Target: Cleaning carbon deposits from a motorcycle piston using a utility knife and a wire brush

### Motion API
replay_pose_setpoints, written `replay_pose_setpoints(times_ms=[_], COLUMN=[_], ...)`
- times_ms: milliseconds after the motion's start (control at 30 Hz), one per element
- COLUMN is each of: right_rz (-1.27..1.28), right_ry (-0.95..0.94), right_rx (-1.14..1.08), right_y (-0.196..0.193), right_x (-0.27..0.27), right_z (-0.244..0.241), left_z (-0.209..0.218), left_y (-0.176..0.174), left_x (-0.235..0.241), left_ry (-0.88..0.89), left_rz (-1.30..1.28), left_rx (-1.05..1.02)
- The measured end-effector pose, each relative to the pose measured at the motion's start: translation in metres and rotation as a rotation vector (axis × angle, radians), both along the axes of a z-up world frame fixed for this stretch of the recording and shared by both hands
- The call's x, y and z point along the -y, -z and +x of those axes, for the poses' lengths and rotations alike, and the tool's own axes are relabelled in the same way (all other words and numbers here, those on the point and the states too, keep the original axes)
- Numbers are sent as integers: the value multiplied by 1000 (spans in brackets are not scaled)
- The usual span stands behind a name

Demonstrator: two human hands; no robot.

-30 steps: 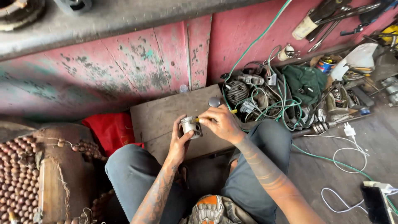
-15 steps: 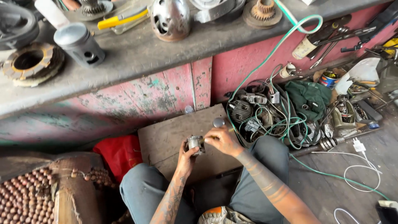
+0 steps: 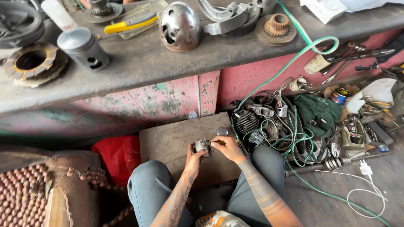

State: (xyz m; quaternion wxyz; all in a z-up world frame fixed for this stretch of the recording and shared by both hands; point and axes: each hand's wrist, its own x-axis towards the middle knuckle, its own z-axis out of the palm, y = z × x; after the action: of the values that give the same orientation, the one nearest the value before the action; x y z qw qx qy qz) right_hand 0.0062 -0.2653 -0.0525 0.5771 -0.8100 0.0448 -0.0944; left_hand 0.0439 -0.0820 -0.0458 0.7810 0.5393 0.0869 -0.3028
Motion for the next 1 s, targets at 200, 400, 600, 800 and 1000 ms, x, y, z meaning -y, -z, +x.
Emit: replay_pose_setpoints(times_ms=[200, 400, 600, 800, 1000], right_rz=[-141, -234, 10, 119, 123], right_ry=[26, 54, -2, -2, -67], right_rx=[-17, -70, -98, -20, -109], right_y=[18, 30, 47, 62, 26], right_x=[2, -4, -7, -21, -28], right_z=[4, 9, 4, 8, -3], left_z=[-3, 2, 11, 30, 16], left_y=[8, 7, 50, 131, 34], left_x=[-13, -31, -42, -44, -34], left_ry=[24, -26, -3, -54, -94], left_rz=[103, 0, -120, -248, -319], left_rx=[45, 29, -61, -234, -208])
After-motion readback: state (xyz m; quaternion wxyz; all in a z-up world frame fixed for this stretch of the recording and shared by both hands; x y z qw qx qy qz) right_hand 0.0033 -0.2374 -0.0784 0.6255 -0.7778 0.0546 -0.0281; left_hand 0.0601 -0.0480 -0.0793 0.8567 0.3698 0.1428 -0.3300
